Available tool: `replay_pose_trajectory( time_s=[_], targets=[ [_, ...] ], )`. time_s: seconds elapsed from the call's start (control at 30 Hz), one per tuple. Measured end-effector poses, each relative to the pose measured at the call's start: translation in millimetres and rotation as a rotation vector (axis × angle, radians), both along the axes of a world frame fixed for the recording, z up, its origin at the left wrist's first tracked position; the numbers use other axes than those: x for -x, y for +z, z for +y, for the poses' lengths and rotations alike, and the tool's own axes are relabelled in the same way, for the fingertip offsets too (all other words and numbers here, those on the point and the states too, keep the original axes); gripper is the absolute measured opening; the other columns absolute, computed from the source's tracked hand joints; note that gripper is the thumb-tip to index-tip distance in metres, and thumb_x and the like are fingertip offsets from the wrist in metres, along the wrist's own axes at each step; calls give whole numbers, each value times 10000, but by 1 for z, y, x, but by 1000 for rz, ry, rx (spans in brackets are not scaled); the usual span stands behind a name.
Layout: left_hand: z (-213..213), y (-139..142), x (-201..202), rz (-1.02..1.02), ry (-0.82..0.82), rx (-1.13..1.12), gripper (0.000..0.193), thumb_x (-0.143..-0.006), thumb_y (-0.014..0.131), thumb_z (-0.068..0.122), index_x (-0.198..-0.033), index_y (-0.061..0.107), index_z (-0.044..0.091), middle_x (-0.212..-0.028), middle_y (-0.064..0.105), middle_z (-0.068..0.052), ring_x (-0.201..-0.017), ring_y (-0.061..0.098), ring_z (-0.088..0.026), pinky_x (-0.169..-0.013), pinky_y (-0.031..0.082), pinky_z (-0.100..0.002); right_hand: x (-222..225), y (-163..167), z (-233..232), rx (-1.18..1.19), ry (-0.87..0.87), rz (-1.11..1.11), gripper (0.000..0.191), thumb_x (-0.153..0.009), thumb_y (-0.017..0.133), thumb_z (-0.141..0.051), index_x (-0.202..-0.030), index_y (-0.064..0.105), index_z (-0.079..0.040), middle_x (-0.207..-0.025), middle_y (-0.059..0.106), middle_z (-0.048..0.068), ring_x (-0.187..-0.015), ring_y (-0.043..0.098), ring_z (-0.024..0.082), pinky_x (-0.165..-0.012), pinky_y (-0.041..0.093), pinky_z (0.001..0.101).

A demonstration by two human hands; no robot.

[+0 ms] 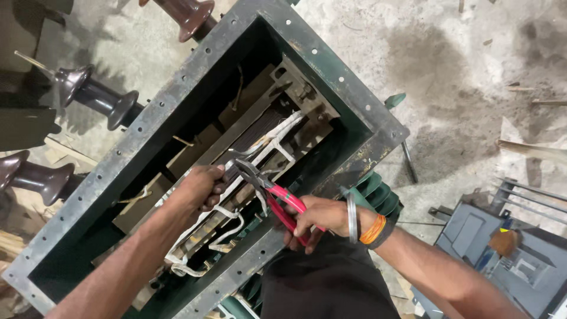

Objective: The person uses red-handled pliers to bend and shape a white metal strip fitted around a coil assembly inside a green metal housing, repeatedly repositioning the strip and pressing it by hand to form it along the edge of the assembly.

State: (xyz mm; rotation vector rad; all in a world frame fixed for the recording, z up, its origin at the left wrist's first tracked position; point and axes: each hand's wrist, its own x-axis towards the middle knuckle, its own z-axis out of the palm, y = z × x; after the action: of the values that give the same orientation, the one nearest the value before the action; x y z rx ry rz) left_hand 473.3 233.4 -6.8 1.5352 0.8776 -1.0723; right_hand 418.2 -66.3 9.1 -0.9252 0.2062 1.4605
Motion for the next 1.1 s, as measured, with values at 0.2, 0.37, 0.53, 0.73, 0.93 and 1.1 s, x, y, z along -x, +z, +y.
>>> replay_pose_trajectory(
  time_s=[0.2, 0.37, 0.53, 0.73, 0.93, 1.1],
  targets=[
    [0, 5, 4, -33, 25, -5, 333, -1061, 460, 279, -832, 545, 53, -573, 414, 27, -408, 364, -89, -354, 237, -269, -3, -3, 4, 73, 49, 60, 407, -786, 637, -81, -1170, 591, 45, -1032, 745, 175, -905, 747, 252, -673, 645, 398],
    [-5, 18, 1, -33, -7, -12, 312, -1067, 440, 267, -844, 532, 69, -583, 392, 40, -426, 342, -77, -375, 246, -265, -5, -1, 8, 133, 9, 110, 435, -771, 636, -94, -1199, 562, -64, -1013, 742, 157, -890, 746, 252, -673, 645, 394],
    [-7, 22, 1, -4, -1, 0, 285, -1056, 426, 240, -839, 510, 76, -585, 380, 41, -435, 336, -81, -386, 222, -267, -3, -17, 22, 87, 79, 6, 299, -788, 652, -126, -1071, 644, -28, -819, 689, 83, -723, 689, 162, -573, 581, 315],
    [-5, 11, 13, -96, 36, 62, 272, -1047, 439, 246, -851, 535, 84, -609, 386, 45, -469, 325, -74, -402, 231, -257, 33, -47, 32, 23, -150, 57, 219, -777, 680, -67, -979, 598, -42, -732, 602, 19, -611, 585, 98, -539, 476, 248],
    [3, -17, 40, -235, 194, 231, 259, -1035, 490, 252, -852, 545, 76, -634, 378, 60, -502, 307, -68, -414, 222, -249, 46, -38, 37, -37, -263, 175, 235, -727, 621, 8, -937, 530, -44, -705, 497, 4, -550, 494, 116, -523, 461, 280],
    [5, -51, 62, -463, 210, 318, 301, -1068, 495, 295, -849, 532, 92, -645, 364, 66, -518, 296, -59, -435, 232, -235, 37, -21, 36, -73, -299, 400, 354, -690, 589, 34, -1024, 537, -73, -740, 468, -12, -566, 415, 75, -492, 347, 249]
  ],
)
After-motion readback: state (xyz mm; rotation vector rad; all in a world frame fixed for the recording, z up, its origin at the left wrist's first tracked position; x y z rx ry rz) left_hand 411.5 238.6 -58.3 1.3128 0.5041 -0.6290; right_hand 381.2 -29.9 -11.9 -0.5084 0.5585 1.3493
